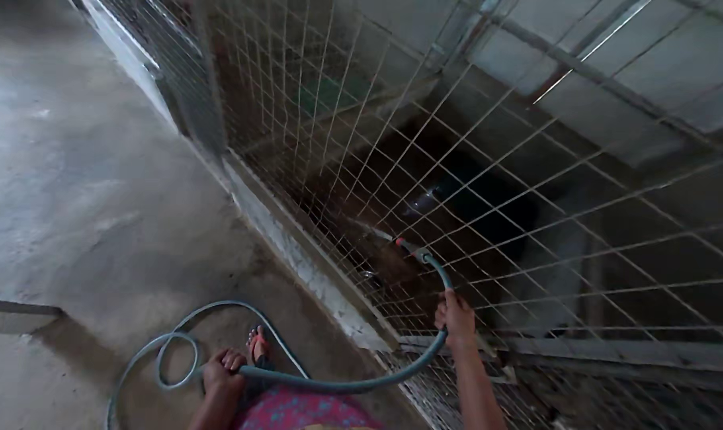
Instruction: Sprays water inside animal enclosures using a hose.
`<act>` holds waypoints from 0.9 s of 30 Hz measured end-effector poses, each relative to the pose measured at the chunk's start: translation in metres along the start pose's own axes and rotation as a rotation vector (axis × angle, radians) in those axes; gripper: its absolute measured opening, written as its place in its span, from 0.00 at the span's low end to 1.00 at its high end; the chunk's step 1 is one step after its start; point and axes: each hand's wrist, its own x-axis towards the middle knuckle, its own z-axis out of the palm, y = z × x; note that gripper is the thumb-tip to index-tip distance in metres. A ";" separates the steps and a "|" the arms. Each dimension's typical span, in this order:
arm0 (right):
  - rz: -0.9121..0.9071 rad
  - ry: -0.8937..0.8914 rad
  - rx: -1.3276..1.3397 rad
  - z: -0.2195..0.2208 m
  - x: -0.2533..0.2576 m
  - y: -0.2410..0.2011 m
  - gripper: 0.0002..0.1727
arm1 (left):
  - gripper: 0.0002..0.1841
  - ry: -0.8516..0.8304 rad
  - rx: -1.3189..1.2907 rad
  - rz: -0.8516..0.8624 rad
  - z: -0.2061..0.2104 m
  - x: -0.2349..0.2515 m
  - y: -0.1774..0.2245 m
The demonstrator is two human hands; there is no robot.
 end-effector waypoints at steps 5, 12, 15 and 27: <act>0.038 -0.043 0.072 -0.005 0.004 -0.001 0.17 | 0.21 0.027 0.007 -0.031 0.002 0.000 -0.005; -0.030 -0.030 0.154 0.001 0.003 0.011 0.19 | 0.20 0.031 -0.055 -0.013 0.003 0.002 0.000; -0.054 -0.007 0.181 0.006 0.003 0.015 0.19 | 0.20 0.023 -0.062 0.005 0.001 0.002 0.004; -0.117 0.099 0.288 0.025 0.001 0.027 0.18 | 0.20 0.060 -0.078 0.067 0.004 0.008 0.021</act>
